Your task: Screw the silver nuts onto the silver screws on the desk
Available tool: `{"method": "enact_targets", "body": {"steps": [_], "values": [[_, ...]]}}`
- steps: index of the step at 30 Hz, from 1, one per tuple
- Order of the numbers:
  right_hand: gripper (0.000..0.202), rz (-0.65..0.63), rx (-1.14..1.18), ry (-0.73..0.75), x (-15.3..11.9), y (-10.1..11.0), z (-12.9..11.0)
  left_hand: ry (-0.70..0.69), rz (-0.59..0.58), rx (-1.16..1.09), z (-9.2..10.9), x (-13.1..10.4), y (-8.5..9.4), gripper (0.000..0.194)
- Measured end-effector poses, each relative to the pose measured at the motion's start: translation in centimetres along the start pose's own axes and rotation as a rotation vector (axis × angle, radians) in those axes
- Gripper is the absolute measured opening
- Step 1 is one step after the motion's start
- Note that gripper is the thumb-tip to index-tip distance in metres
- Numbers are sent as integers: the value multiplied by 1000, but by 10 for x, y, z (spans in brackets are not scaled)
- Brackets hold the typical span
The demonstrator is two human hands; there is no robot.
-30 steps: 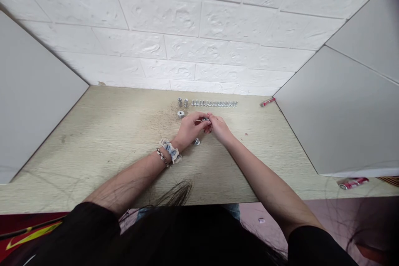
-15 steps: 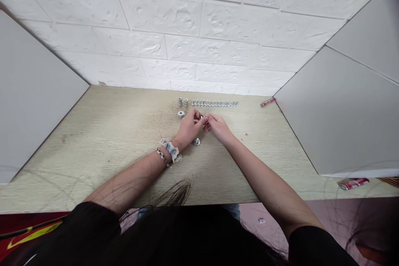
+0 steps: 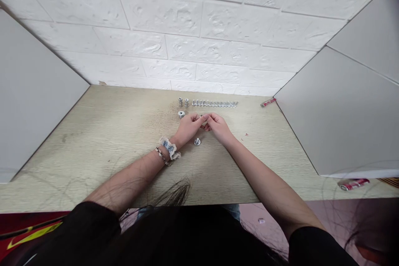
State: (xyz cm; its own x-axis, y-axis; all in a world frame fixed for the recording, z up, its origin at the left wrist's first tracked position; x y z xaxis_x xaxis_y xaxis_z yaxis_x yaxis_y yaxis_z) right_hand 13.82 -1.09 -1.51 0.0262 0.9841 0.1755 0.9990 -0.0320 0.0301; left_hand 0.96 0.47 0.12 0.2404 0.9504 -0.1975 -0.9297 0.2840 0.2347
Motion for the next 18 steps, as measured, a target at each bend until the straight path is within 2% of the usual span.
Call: {"method": "enact_targets", "body": {"steps": [6,13,18], "values": [[29,-31,-23,57,-1,0,0,92,-62,-72,4,-1,2,40],[25,-38,-13,16,-2,-1,-8,29,-11,14,1,1,4,35],[21,-40,-80,-6,-4,-1,-9,3,-18,37,1,-1,2,39]]}}
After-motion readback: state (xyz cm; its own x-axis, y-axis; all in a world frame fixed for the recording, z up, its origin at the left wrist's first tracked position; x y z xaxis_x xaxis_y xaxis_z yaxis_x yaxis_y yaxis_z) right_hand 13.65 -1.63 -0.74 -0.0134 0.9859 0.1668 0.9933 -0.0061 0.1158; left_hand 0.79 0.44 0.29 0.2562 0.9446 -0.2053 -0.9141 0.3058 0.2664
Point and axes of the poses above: each hand's wrist, its own x-axis towards the middle knuckle, its own y-axis out of the back of the hand, z = x × y, the point moved 1 cm from there along x, towards the middle knuckle, and after that the axes turned 13 degrees about y, right-handed, at the moved point
